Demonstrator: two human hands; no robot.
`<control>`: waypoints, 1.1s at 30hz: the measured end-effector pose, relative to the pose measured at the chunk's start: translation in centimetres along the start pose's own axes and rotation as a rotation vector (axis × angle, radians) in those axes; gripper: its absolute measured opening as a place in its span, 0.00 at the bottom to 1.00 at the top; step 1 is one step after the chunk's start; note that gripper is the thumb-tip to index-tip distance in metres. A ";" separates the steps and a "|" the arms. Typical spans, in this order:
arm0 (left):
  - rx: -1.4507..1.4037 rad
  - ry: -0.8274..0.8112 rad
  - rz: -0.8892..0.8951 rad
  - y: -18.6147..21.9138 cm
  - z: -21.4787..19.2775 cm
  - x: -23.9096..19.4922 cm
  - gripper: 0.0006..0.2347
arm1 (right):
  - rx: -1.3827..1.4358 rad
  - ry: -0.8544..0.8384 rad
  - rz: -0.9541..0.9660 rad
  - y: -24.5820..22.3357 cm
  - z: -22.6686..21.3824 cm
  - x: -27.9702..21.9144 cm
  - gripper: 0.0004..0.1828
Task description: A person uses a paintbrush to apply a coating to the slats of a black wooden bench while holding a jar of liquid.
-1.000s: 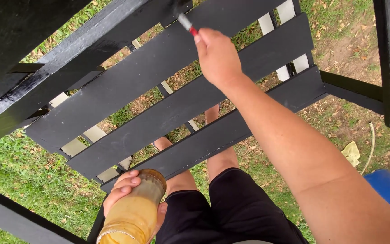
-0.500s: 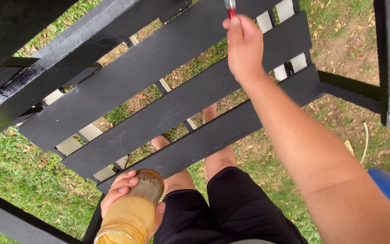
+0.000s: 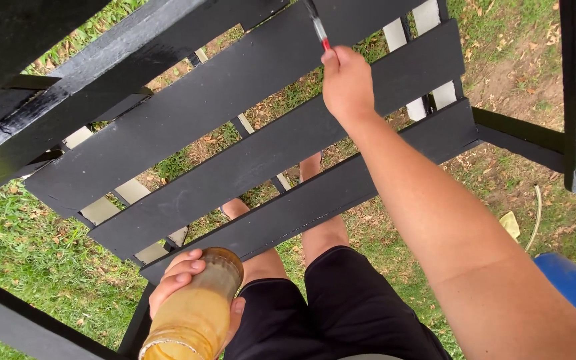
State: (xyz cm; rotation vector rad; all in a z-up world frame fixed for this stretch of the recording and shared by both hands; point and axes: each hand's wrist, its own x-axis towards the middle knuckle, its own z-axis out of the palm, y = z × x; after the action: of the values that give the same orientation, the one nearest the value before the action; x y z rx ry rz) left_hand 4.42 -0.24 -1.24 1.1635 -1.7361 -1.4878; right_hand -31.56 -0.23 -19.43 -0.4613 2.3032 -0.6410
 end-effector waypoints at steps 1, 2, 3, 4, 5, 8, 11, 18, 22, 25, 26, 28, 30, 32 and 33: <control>-0.002 0.004 0.003 0.1 -0.1 0.1 0.29 | -0.002 0.001 -0.005 0.1 -0.1 -0.6 0.18; 0.002 -0.002 0.002 0.1 -0.2 0.2 0.29 | 0.091 0.086 -0.102 0.3 -0.2 -1.3 0.16; 0.006 -0.009 0.002 0.2 -0.2 0.2 0.29 | 0.184 0.170 -0.200 0.6 -0.4 -2.0 0.18; 0.006 -0.006 0.000 0.3 -0.3 0.3 0.29 | 0.183 0.166 -0.200 0.0 -0.4 -2.0 0.18; 0.017 -0.019 -0.023 0.4 -0.4 0.4 0.29 | 0.237 0.250 -0.324 -0.6 -0.4 -2.1 0.19; 0.029 -0.032 -0.044 0.9 -0.3 0.6 0.28 | 0.209 0.249 -0.416 -1.7 0.5 -0.6 0.19; 0.027 -0.021 -0.017 0.9 -0.3 0.8 0.28 | 0.084 0.099 -0.219 -1.4 1.3 0.9 0.16; 0.067 0.017 -0.104 1.9 -0.2 0.5 0.28 | 0.446 0.316 -0.022 5.1 -1.1 1.8 0.14; 0.080 0.006 -0.069 0.5 -0.7 -0.1 0.30 | 0.431 0.454 0.066 4.2 -6.2 6.8 0.19; 0.067 -0.008 -0.088 0.3 -0.4 -0.5 0.30 | 0.316 0.380 0.004 4.1 -6.6 8.8 0.16; 0.104 0.011 -0.109 0.3 -0.1 -0.8 0.30 | 0.232 0.234 0.024 2.6 -6.2 7.8 0.15; 0.136 0.033 -0.126 -0.2 1.1 -1.1 0.30 | 0.145 0.092 0.039 1.1 -5.5 6.1 0.14; 0.093 0.189 -0.050 -1.3 2.4 -1.4 0.29 | -0.137 -0.201 -0.320 1.2 -4.9 4.5 0.09; 0.112 0.105 -0.037 -2.8 1.0 -2.3 0.32 | -0.219 -0.344 -0.391 0.7 -5.1 3.5 0.12; 0.136 0.023 -0.027 -3.6 0.3 -2.7 0.35 | -0.299 -0.492 -0.459 0.5 -5.3 3.1 0.16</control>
State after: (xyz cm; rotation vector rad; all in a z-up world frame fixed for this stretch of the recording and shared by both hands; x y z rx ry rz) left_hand 6.24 2.26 -4.49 1.2731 -1.8363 -1.3840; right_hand -37.52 0.28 -17.97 -1.1717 1.8284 -0.3343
